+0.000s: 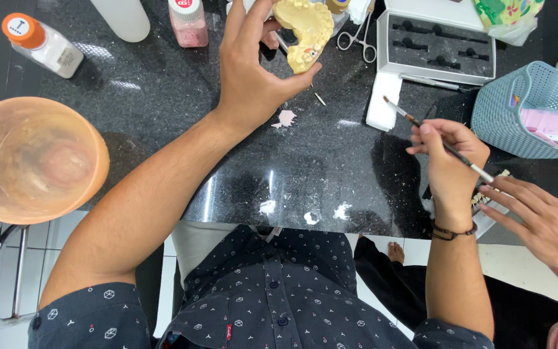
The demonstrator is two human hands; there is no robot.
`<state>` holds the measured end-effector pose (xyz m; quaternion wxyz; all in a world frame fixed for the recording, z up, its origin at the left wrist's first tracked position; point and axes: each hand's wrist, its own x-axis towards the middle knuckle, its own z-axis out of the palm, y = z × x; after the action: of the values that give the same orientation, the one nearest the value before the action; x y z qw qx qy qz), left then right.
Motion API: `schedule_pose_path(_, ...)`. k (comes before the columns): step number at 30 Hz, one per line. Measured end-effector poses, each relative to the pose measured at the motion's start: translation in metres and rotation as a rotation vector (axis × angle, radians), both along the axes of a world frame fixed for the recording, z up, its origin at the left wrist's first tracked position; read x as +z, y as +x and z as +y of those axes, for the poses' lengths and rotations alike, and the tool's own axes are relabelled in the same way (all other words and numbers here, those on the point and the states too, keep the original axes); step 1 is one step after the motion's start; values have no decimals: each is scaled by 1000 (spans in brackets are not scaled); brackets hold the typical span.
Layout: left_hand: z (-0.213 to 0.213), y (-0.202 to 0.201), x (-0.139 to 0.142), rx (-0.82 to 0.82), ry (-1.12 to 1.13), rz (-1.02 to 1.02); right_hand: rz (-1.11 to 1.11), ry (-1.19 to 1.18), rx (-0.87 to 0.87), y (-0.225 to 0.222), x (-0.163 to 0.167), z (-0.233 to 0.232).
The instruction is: The person holds a yellow dental plaster cast with a partial denture in one hand and uses a fine brush to apply and shape ceramic material on the denture teeth. They periodically wipe the denture with a tissue, reload the brush, and rotate the cast to reach different tooth surfaces.
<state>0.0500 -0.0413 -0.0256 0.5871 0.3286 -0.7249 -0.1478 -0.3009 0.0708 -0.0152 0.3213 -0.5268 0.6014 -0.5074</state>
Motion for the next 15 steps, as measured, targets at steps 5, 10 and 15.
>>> schedule_pose_path(5,0,0,-2,5,8,-25,134,-28,135,1,12,10)
schedule_pose_path(10,1,-1,-1,-3,7,-23,309,-38,233,19,56,20)
schedule_pose_path(15,4,-4,5,-22,47,-33,408,-75,78,5,96,33)
